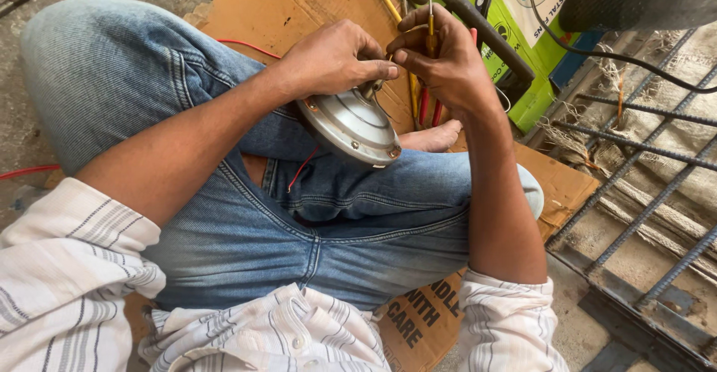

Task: The person sits on the floor and uses a screwdriver to manipulate wires inside a circular metal electrical fixture. They adjust the internal components and wires, then place a small white electrical component onto the fixture.

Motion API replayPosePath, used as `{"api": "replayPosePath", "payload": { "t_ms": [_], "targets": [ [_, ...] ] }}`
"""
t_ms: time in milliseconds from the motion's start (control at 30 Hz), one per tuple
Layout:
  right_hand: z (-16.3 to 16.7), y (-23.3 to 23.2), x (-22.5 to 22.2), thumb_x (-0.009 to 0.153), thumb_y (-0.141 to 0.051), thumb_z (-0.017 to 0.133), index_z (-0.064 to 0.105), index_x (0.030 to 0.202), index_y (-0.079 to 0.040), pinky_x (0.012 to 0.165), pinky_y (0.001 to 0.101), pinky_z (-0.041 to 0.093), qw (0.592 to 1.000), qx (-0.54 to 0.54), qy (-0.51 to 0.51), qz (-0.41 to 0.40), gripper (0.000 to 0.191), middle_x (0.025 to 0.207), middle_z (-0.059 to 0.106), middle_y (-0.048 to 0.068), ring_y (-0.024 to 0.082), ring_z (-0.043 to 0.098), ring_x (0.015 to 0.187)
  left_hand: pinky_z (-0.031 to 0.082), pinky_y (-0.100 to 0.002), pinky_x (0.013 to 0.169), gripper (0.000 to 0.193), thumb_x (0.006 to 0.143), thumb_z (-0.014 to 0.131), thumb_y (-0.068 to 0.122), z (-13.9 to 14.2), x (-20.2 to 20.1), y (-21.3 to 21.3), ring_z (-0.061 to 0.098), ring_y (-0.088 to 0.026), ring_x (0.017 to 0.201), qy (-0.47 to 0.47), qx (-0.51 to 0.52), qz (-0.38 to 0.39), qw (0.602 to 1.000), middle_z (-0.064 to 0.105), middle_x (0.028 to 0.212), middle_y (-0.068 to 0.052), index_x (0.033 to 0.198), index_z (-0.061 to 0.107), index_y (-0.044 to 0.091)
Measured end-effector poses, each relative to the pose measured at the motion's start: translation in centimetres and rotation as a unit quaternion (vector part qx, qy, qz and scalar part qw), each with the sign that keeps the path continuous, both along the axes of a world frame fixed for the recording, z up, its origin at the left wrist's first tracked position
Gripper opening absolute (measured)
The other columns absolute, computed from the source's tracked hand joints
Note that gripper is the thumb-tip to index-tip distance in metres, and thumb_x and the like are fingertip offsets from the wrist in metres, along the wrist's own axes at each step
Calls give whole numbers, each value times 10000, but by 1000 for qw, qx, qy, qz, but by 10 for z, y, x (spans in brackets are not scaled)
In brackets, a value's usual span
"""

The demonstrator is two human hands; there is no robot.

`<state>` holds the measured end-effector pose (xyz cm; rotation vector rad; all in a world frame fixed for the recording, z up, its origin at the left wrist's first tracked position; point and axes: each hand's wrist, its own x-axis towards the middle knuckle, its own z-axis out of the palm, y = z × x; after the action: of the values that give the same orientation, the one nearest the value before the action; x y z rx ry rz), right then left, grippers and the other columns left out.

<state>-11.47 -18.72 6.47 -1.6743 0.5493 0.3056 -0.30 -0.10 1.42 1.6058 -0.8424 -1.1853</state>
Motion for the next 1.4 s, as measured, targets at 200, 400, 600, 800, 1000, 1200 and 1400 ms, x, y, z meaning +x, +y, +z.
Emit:
{"api": "replayPosePath", "payload": {
  "t_ms": [200, 400, 600, 800, 1000, 1200, 1400],
  "targets": [
    [4, -1, 2, 1014, -5, 750, 521, 1064, -43, 796, 233, 490, 990, -108, -5, 86, 237, 927, 529, -35, 58, 522, 880, 529, -331, 591, 385, 873, 765, 472, -8, -3, -4, 695, -136, 610, -58, -21, 34, 998, 734, 702, -61, 903, 793, 90],
    [9, 1, 1, 996, -77, 765, 543, 1026, -51, 724, 241, 467, 983, -148, 37, 103, 226, 874, 526, -26, 65, 516, 816, 546, -333, 611, 350, 867, 766, 418, -8, -6, -3, 721, -147, 645, 1, -14, 34, 999, 766, 758, -58, 965, 787, 83],
    [-1, 18, -3, 992, -147, 742, 599, 1091, -44, 720, 221, 527, 996, -81, 6, -39, 202, 914, 664, -20, 58, 624, 823, 552, -331, 639, 352, 880, 778, 396, -7, -6, -3, 737, -149, 690, -21, -11, 53, 998, 766, 777, -70, 991, 751, 63],
    [5, 20, 5, 939, -212, 820, 698, 1017, -16, 638, 226, 500, 988, -141, 55, -31, 244, 862, 698, 23, 72, 618, 740, 543, -348, 642, 353, 853, 816, 358, -4, -7, -2, 726, -178, 691, -60, -37, 57, 996, 756, 783, -98, 953, 754, 26],
    [14, 8, 8, 913, -210, 826, 676, 1039, -23, 673, 221, 569, 981, -151, 119, -3, 272, 894, 737, 36, 70, 703, 761, 559, -304, 625, 330, 870, 784, 345, 0, -7, -3, 745, -124, 670, 29, -13, 48, 998, 771, 759, -67, 976, 737, 36],
    [5, 0, 5, 916, -114, 837, 644, 1102, -13, 742, 246, 573, 989, -132, 55, 29, 286, 946, 716, 52, 93, 686, 849, 554, -308, 617, 347, 864, 789, 370, 1, -6, -4, 741, -133, 674, 35, 12, 49, 998, 773, 765, -69, 955, 735, 40],
    [5, -4, -1, 965, 25, 737, 556, 1169, -19, 848, 253, 581, 999, -36, 2, 26, 277, 990, 669, 52, 108, 696, 946, 566, -297, 621, 354, 868, 790, 386, 0, -5, -4, 743, -129, 694, 14, 9, 53, 998, 773, 791, -68, 950, 737, 46]
  ]
}}
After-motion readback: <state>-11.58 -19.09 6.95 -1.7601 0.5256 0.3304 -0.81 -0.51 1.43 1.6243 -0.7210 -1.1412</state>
